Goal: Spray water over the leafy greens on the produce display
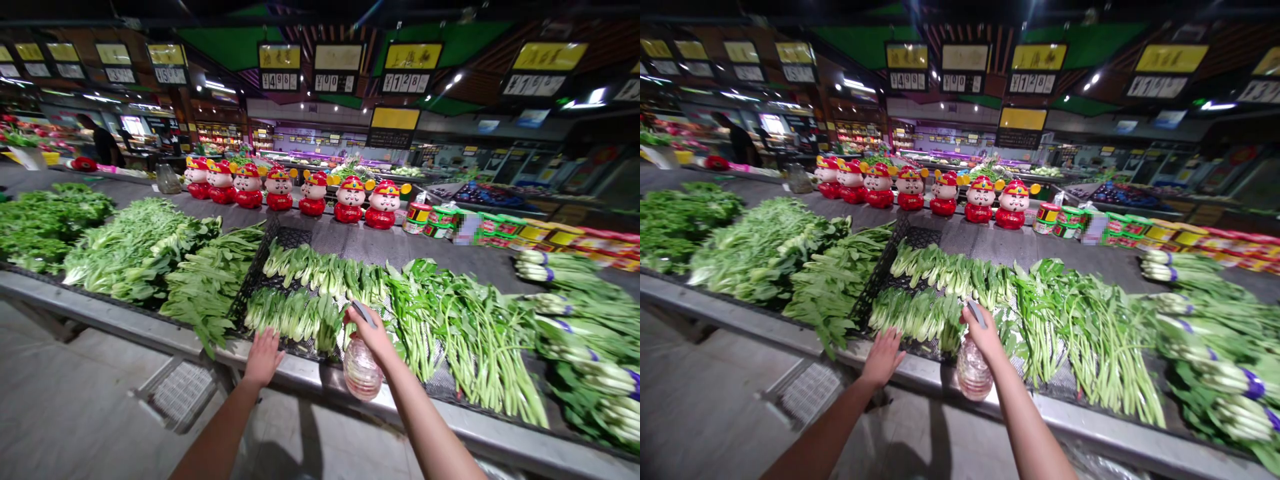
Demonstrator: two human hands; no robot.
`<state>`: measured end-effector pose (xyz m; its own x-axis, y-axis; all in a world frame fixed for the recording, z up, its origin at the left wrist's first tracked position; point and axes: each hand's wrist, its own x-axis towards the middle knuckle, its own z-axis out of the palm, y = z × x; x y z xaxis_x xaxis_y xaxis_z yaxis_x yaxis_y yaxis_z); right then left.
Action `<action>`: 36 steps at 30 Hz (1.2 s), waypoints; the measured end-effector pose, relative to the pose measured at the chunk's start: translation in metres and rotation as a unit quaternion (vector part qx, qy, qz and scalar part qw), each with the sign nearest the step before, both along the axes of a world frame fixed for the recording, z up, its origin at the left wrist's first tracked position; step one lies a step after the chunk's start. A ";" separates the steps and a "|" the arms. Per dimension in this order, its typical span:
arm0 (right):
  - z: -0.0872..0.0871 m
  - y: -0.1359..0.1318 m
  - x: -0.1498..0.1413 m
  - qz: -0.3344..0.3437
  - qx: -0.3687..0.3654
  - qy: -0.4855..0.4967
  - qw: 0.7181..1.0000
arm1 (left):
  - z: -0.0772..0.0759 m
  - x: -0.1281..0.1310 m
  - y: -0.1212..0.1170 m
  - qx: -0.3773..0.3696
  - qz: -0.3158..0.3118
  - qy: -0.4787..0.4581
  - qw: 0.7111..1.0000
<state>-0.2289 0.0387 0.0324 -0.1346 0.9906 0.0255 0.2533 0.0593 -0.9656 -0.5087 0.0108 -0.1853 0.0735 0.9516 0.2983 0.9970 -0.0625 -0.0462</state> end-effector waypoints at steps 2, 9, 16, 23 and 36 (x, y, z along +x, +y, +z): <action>-0.002 0.004 -0.006 -0.001 0.000 -0.006 1.000 | 0.000 0.000 0.000 0.001 -0.001 -0.002 1.000; -0.005 0.002 -0.018 -0.004 -0.014 0.005 1.000 | 0.000 -0.001 0.000 0.002 -0.007 -0.009 1.000; 0.005 0.007 -0.020 0.006 0.006 0.023 1.000 | -0.005 -0.010 0.001 0.018 -0.029 -0.013 0.999; 0.002 0.012 -0.030 0.013 0.014 0.016 1.000 | -0.012 -0.024 -0.006 0.032 0.007 -0.022 0.999; -0.007 0.019 -0.049 0.021 -0.002 0.015 1.000 | -0.008 -0.033 -0.015 0.025 0.035 -0.026 0.999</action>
